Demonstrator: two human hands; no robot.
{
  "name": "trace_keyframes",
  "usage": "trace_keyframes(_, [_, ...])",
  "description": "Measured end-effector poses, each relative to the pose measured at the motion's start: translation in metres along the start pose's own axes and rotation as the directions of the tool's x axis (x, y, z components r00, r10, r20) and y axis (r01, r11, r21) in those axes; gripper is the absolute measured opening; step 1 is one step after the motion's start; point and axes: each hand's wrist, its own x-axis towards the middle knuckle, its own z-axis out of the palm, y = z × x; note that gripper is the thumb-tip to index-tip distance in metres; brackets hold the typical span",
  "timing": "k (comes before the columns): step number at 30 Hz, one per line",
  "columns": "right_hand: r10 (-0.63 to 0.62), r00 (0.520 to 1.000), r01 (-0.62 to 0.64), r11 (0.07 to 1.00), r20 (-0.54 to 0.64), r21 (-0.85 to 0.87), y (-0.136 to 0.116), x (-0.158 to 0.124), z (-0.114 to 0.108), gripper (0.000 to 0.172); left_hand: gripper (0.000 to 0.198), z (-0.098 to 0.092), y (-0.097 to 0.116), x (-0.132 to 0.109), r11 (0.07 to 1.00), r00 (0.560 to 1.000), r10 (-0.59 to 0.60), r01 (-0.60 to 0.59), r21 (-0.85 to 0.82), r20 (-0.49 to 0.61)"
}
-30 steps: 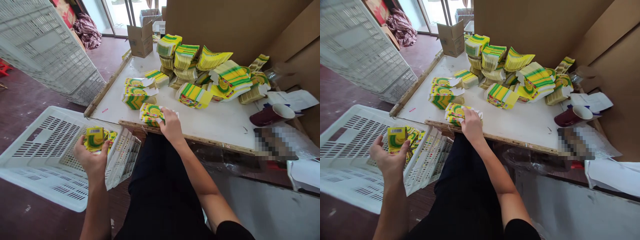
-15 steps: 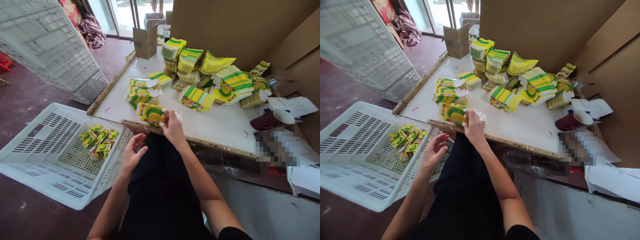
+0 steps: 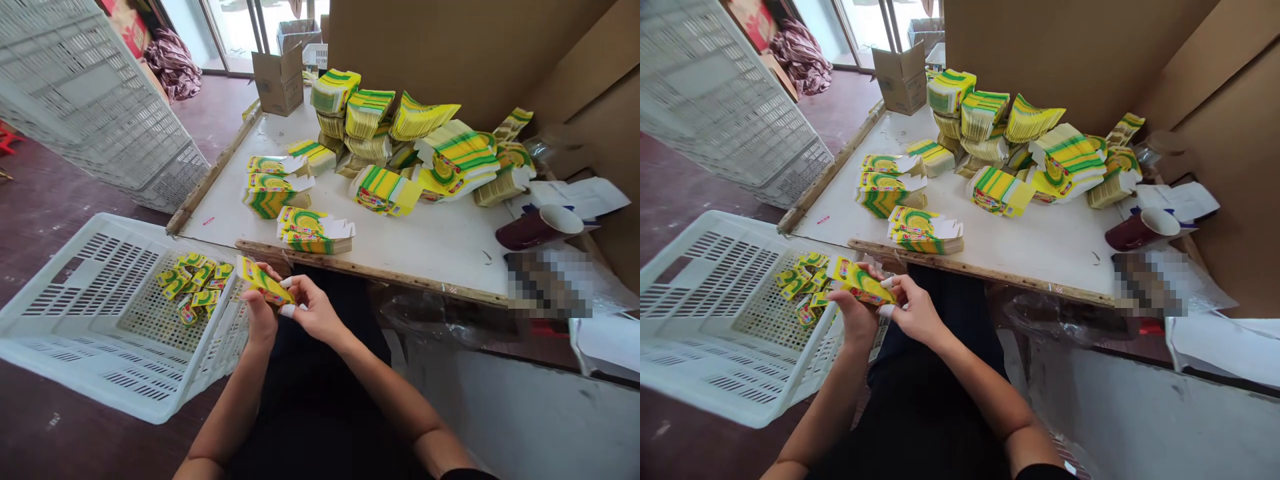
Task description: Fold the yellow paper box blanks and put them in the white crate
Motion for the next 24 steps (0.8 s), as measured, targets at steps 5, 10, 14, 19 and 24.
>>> trace_keyframes(5, [-0.075,0.992,0.071,0.997,-0.102,-0.044,0.000,0.002,-0.022,0.014,0.040,-0.009,-0.012,-0.007,0.984,0.996,0.079,-0.072,0.165,-0.033])
trace_keyframes(10, [-0.356,0.924,0.259,0.851,-0.140,-0.456,0.002,-0.004,-0.051,0.012,0.050,-0.032,-0.005,0.006,0.951,0.981,-0.067,0.008,0.308,0.180])
trace_keyframes(14, [-0.549,0.833,0.383,0.483,0.069,-0.787,0.001,-0.009,-0.067,0.022,0.086,-0.052,0.005,0.019,0.899,0.854,-0.214,-0.019,0.438,0.475])
trace_keyframes(19, [-0.603,0.766,0.523,0.381,0.224,-0.763,0.000,-0.018,-0.056,0.020,0.079,-0.034,0.002,0.006,0.647,0.759,-0.406,-0.154,0.747,0.509])
trace_keyframes(24, [-0.369,0.898,0.222,0.850,-0.240,-0.477,0.005,-0.019,-0.048,0.060,0.061,-0.017,-0.005,-0.014,0.617,0.785,-0.302,-0.271,0.739,0.540])
